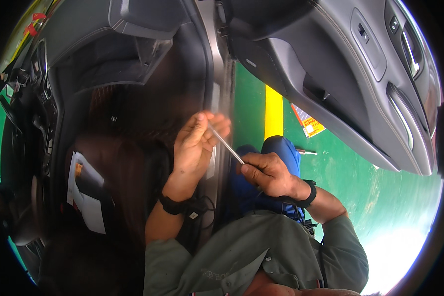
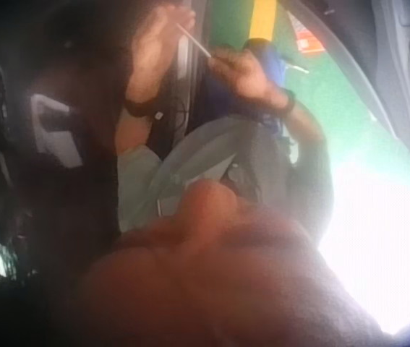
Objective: The person uses a ratchet wrench to loosen and remove multiple bolts securing the glove compartment panel. After removing the bolts, they detach the panel from the dashboard and set it aside.
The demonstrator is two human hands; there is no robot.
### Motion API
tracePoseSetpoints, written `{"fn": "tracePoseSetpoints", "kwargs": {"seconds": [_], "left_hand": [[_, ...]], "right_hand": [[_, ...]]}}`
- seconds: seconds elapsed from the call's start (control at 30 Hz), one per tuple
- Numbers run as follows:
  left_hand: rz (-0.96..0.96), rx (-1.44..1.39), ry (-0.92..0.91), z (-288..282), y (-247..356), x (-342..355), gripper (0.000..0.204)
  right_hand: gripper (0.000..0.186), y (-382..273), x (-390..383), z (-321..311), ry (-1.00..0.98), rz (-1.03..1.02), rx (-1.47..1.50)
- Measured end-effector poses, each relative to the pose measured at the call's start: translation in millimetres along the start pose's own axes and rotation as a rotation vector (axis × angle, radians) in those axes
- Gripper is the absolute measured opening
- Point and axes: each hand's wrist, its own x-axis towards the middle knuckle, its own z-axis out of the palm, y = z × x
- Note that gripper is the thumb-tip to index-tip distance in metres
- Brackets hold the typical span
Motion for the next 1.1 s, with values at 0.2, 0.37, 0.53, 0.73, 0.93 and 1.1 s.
{"fn": "tracePoseSetpoints", "kwargs": {"seconds": [0.2,0.37,0.53,0.73,0.93,1.1], "left_hand": [[0.127,0.074,0.08,3,0,3,0.024],[0.253,0.2,0.134,9,7,13,0.024],[0.189,0.25,0.092,2,21,24,0.026],[0.077,0.227,0.002,-9,52,52,0.031],[0.006,0.509,-0.189,-54,64,75,0.054],[0.03,0.334,-0.343,-62,73,75,0.056]], "right_hand": [[0.018,4,10,11,-0.019,0.117,0.365],[0.015,-4,28,27,0.223,-0.238,-0.345],[0.013,-18,40,31,0.244,-0.175,-0.399],[0.016,-8,76,33,0.237,-0.076,-0.224],[0.016,-21,137,16,0.254,-0.094,0.207],[0.018,-65,193,19,0.241,-0.142,0.191]]}}
